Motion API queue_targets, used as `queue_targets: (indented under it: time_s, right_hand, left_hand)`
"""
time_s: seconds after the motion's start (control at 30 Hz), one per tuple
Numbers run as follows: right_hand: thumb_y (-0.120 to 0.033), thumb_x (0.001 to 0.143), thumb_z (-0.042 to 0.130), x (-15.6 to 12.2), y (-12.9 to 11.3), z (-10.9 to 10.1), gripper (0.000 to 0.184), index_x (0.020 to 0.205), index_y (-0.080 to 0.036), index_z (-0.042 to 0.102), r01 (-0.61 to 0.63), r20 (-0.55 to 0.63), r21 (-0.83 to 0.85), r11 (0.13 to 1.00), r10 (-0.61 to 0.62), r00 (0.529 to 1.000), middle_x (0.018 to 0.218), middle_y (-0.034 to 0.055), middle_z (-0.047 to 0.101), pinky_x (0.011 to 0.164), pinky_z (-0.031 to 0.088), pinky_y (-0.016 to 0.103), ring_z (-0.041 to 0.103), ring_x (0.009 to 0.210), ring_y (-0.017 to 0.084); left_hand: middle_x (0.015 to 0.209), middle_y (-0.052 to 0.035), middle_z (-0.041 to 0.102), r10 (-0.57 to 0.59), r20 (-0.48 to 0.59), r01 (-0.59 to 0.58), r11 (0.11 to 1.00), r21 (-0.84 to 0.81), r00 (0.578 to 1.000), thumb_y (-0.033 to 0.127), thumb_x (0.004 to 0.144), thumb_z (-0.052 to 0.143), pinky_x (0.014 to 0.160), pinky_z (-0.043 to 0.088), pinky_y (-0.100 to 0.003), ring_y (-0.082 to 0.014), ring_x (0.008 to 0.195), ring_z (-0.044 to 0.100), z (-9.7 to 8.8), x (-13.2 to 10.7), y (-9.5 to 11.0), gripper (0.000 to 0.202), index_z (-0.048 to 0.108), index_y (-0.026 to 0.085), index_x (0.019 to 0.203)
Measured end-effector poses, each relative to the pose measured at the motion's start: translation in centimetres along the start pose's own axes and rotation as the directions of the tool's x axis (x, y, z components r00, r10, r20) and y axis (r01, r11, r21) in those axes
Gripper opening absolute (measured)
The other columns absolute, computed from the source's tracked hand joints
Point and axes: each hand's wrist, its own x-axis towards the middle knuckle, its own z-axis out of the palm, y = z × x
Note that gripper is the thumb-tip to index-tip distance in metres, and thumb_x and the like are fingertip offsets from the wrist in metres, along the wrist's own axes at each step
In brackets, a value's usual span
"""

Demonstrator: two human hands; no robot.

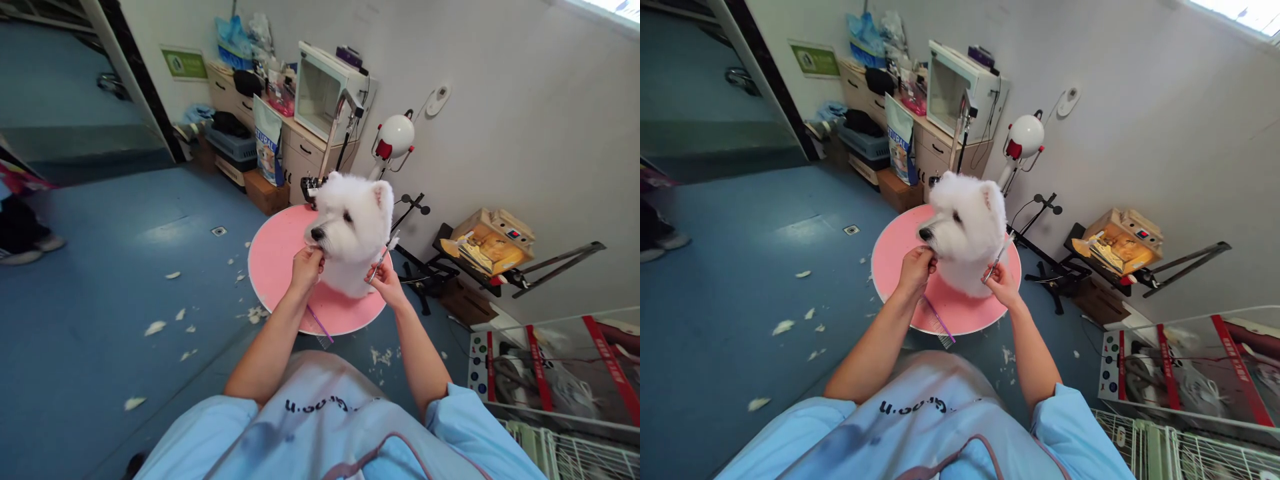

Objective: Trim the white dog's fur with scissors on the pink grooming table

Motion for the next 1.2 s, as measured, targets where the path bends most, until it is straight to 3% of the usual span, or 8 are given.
queue_targets:
  time_s: [0.37,0.5,0.87,1.07,1.2]
  right_hand:
    - [-0.049,0.058,0.088,-0.2,-0.1,1.4,0.058,0.102,-0.028,0.056,-0.026,-0.001,0.001,1.0,0.026,1.0,0.093,0.0011,0.063,0.09,0.056,0.042,0.065,0.088,0.02]
    - [-0.048,0.058,0.088,-0.2,-0.2,1.7,0.057,0.101,-0.027,0.056,-0.04,-0.019,-0.014,0.999,0.04,0.999,0.086,-0.0002,0.062,0.087,0.056,0.042,0.064,0.081,0.019]
    - [-0.049,0.057,0.088,-1.1,-0.9,1.6,0.058,0.1,-0.026,0.055,-0.045,-0.079,0.028,0.999,0.047,0.996,0.088,-0.0002,0.063,0.09,0.056,0.042,0.066,0.083,0.019]
    - [-0.047,0.06,0.086,-1.1,-0.8,2.0,0.055,0.1,-0.026,0.056,-0.08,-0.07,-0.02,0.997,0.079,0.994,0.084,-0.0009,0.063,0.082,0.057,0.039,0.065,0.077,0.018]
    - [-0.046,0.06,0.086,-0.9,-0.8,2.2,0.054,0.101,-0.027,0.057,-0.041,-0.076,0.001,0.999,0.041,0.996,0.09,0.0006,0.064,0.081,0.057,0.039,0.065,0.082,0.019]
  left_hand:
    - [0.047,0.0042,0.045,0.006,0.035,-0.007,1.0,0.015,0.999,0.017,0.061,0.052,0.039,0.023,-0.018,-0.0051,0.041,0.034,-0.1,-0.1,0.9,0.005,0.05,0.017,0.056]
    - [0.046,0.0046,0.045,-0.012,0.039,0.012,1.0,0.017,0.999,0.016,0.062,0.053,0.04,0.022,-0.018,-0.005,0.04,0.033,-0.1,0.2,0.8,0.008,0.047,0.017,0.057]
    - [0.046,0.0048,0.045,-0.059,0.092,0.056,0.998,0.043,0.994,0.019,0.063,0.054,0.039,0.022,-0.019,-0.0052,0.039,0.033,-0.3,0.5,1.1,0.009,0.048,0.018,0.057]
    - [0.046,0.0052,0.044,-0.068,0.083,0.067,0.998,0.023,0.994,0.02,0.065,0.055,0.038,0.022,-0.018,-0.0049,0.039,0.032,-0.2,0.8,0.8,0.012,0.047,0.018,0.057]
    - [0.047,0.0048,0.045,-0.061,0.083,0.059,0.998,0.026,0.995,0.02,0.065,0.055,0.038,0.023,-0.018,-0.0048,0.039,0.033,-0.2,1.1,0.7,0.012,0.047,0.018,0.057]
